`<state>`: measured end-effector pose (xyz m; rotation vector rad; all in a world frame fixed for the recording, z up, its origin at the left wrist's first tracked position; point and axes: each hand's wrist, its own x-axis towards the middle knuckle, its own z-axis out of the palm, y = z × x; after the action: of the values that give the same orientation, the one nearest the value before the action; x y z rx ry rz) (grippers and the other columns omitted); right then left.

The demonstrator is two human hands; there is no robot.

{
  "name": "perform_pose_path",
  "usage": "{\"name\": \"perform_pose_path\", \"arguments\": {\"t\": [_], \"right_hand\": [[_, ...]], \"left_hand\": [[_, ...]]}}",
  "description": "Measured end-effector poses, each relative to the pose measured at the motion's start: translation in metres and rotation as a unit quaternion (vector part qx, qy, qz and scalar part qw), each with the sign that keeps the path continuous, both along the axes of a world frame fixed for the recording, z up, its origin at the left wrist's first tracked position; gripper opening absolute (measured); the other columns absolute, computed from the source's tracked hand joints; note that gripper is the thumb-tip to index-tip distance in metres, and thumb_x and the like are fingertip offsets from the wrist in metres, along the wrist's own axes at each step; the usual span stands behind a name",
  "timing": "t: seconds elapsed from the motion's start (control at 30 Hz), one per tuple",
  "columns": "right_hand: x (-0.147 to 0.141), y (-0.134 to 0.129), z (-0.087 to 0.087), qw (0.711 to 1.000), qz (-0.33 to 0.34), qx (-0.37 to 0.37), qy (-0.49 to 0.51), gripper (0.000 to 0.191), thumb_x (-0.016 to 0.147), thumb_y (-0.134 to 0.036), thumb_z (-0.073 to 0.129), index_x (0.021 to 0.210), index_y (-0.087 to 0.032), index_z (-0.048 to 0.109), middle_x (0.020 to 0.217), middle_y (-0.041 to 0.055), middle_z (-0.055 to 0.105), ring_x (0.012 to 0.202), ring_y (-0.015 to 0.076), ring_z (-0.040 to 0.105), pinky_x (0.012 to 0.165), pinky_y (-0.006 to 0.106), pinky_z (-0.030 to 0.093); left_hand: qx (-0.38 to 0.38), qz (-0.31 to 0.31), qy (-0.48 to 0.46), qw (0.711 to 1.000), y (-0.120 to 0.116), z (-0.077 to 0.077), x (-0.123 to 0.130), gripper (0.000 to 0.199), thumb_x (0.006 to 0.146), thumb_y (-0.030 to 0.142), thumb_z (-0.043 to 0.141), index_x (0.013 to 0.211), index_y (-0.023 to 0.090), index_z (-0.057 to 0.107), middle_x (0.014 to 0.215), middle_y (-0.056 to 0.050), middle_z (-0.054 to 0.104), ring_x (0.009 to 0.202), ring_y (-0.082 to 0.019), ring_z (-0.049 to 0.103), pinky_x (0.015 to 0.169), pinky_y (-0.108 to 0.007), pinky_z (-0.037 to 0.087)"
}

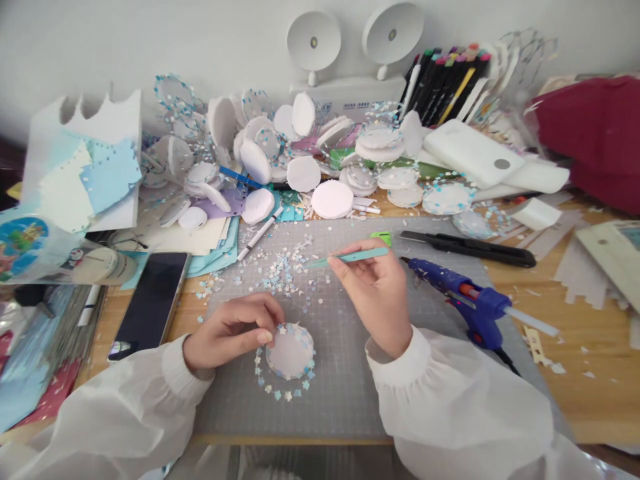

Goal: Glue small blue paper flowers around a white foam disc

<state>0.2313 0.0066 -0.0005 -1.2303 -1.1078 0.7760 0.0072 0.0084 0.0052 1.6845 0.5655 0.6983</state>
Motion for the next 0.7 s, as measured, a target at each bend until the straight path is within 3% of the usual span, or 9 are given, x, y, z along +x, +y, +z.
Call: {"name": "perform_pose_path", "arguments": {"t": [0.2, 0.37, 0.7], "right_hand": [[0.003, -0.004, 0.001, 0.988, 0.004, 0.059, -0.142, 0.011, 0.076, -0.020, 0.072, 0.077, -0.022, 0.062, 0.078, 0.0011, 0.068, 0.079, 0.0206, 0.068, 0.072, 0.036, 0.053], [0.014, -0.005, 0.006, 0.935, -0.021, 0.115, -0.334, 0.011, 0.075, -0.018, 0.070, 0.074, -0.022, 0.060, 0.071, 0.0001, 0.067, 0.070, 0.0185, 0.063, 0.071, 0.035, 0.048], [0.015, 0.000, 0.004, 0.917, -0.001, 0.101, -0.386, 0.014, 0.074, -0.017, 0.066, 0.069, -0.022, 0.054, 0.064, -0.0012, 0.062, 0.063, 0.0176, 0.056, 0.062, 0.032, 0.043]], "left_hand": [[0.001, 0.002, -0.001, 1.000, 0.000, 0.000, 0.000, 0.030, 0.090, 0.031, 0.057, 0.070, 0.011, 0.066, 0.081, -0.011, 0.063, 0.076, -0.015, 0.060, 0.073, -0.026, 0.048], [-0.003, 0.000, 0.001, 1.000, 0.000, 0.002, -0.001, 0.032, 0.090, 0.033, 0.056, 0.070, 0.011, 0.066, 0.082, -0.012, 0.064, 0.075, -0.016, 0.060, 0.073, -0.027, 0.048], [0.012, -0.006, -0.013, 1.000, 0.000, 0.002, 0.000, 0.033, 0.089, 0.037, 0.057, 0.071, 0.011, 0.066, 0.082, -0.012, 0.064, 0.076, -0.017, 0.061, 0.072, -0.029, 0.049]]}}
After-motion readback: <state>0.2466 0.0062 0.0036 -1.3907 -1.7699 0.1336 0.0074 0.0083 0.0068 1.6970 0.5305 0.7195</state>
